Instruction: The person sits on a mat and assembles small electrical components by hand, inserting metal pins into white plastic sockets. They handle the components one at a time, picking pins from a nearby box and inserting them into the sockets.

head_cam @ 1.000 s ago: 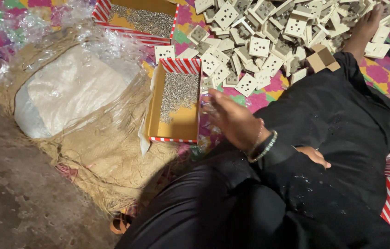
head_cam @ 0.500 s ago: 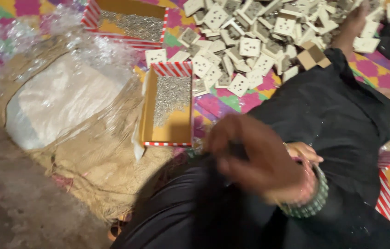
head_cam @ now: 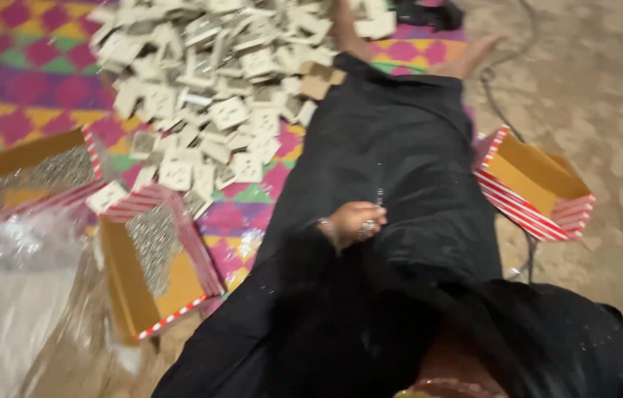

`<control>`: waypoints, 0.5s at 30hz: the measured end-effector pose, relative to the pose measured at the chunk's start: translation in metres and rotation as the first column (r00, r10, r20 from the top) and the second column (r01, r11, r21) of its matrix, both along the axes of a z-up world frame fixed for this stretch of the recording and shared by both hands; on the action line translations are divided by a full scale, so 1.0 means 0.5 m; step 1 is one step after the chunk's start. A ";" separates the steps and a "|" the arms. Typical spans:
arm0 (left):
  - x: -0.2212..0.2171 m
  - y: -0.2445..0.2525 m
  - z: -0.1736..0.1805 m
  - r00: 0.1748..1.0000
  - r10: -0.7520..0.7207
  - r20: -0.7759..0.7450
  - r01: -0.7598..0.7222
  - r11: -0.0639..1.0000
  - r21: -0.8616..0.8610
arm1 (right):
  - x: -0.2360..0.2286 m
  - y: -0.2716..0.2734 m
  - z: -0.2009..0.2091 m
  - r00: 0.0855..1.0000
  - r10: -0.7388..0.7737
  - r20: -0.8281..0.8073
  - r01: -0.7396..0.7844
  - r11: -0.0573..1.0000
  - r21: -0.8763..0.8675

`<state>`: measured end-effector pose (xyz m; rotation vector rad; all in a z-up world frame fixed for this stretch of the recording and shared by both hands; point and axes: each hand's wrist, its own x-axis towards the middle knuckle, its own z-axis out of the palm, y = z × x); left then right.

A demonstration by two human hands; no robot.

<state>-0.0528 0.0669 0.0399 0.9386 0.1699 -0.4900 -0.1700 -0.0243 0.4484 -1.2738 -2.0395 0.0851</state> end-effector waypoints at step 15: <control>-0.021 -0.018 0.095 0.970 0.172 -0.171 -0.177 0.984 -0.013 | 0.187 -0.081 -0.209 0.459 -0.706 -0.539 0.587 0.697 -0.413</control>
